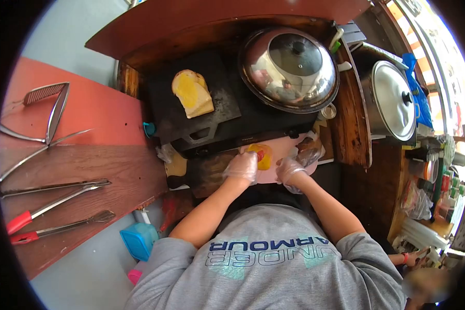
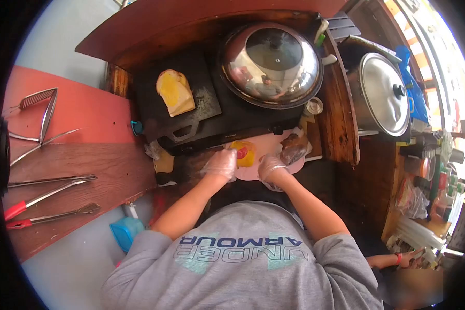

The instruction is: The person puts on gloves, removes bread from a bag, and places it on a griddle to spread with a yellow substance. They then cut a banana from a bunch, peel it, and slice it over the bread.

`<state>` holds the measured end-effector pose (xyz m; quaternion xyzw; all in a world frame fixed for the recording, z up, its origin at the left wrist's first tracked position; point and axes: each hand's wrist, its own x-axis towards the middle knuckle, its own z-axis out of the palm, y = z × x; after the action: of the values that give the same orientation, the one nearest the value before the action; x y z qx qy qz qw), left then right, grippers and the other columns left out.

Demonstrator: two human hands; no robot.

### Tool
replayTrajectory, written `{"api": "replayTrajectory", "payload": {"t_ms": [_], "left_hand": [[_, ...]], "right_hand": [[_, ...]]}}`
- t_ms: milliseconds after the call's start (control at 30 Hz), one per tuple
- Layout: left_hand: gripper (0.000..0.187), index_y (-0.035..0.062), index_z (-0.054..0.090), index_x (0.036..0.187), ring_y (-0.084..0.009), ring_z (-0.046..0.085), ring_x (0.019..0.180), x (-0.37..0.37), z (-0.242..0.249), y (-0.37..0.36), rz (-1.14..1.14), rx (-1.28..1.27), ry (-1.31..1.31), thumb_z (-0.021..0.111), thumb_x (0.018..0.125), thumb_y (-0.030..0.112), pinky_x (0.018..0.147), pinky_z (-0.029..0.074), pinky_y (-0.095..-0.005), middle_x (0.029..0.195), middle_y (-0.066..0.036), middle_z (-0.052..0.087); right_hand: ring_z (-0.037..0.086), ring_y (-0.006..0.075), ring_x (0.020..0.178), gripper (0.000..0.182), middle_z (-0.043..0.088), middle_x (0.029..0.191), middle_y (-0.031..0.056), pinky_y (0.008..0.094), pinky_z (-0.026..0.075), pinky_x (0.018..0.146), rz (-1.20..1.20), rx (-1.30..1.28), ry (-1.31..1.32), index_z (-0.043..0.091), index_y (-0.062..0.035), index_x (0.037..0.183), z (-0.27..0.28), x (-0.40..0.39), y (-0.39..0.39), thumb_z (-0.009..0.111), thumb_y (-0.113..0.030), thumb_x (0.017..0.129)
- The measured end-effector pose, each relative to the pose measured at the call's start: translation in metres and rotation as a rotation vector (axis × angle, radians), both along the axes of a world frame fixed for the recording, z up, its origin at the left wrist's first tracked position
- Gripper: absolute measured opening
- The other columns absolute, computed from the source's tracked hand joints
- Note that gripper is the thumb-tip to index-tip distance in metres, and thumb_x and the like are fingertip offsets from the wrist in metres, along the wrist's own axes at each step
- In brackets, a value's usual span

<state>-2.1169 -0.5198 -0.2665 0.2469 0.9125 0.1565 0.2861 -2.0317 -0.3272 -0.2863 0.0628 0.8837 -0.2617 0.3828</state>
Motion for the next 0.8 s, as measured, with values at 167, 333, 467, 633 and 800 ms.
{"api": "replayTrajectory", "payload": {"t_ms": [167,333,467,633,800], "left_hand": [[0.026,-0.0011,0.073,0.103,-0.0444,0.073,0.099,0.006,-0.015,0.031,-0.09,-0.073,-0.12,0.053,0.094,0.012,0.085,0.059,-0.053,0.105,-0.03,0.072],[0.025,-0.003,0.074,0.104,-0.0454,0.073,0.099,0.02,-0.038,0.025,0.232,0.103,-0.213,0.058,0.089,0.008,0.085,0.059,-0.0507,0.105,-0.028,0.074],[0.026,-0.0018,0.074,0.103,-0.0461,0.073,0.09,0.016,-0.056,0.011,0.101,0.141,-0.187,0.066,0.081,0.009,0.082,0.058,-0.0488,0.097,-0.029,0.073],[0.017,-0.0017,0.073,0.103,-0.027,0.071,0.076,0.004,-0.011,-0.017,0.346,0.505,-0.37,0.07,0.089,0.008,0.07,0.057,-0.0377,0.086,-0.015,0.074],[0.015,0.002,0.069,0.112,-0.0122,0.066,0.075,-0.069,0.059,-0.074,0.571,0.631,-0.116,0.065,0.098,0.003,0.06,0.054,-0.0294,0.086,-0.004,0.07]], "right_hand": [[0.069,0.0403,0.115,0.046,0.072,0.123,0.0221,0.0427,0.054,0.098,-0.614,-0.223,0.203,0.063,-0.0022,0.134,-0.072,0.025,-0.032,0.067,-0.019,0.092],[0.069,0.0393,0.115,0.045,0.073,0.121,0.0237,0.042,0.053,0.097,-0.703,-0.261,0.085,0.064,-0.0052,0.133,-0.054,0.016,-0.034,0.069,-0.02,0.091],[0.069,0.0405,0.113,0.043,0.072,0.118,0.026,0.0436,0.053,0.097,-0.637,-0.223,0.096,0.064,-0.0062,0.132,-0.066,0.017,-0.031,0.068,-0.02,0.092],[0.066,0.0435,0.116,0.042,0.07,0.12,0.0291,0.0468,0.052,0.1,-0.52,-0.202,0.13,0.061,-0.0042,0.133,-0.089,0.024,-0.024,0.06,-0.017,0.093],[0.07,0.0407,0.111,0.037,0.073,0.115,0.0261,0.0424,0.054,0.097,-0.345,-0.144,0.033,0.071,0.0002,0.116,-0.064,0.03,-0.019,0.064,-0.023,0.088]]}}
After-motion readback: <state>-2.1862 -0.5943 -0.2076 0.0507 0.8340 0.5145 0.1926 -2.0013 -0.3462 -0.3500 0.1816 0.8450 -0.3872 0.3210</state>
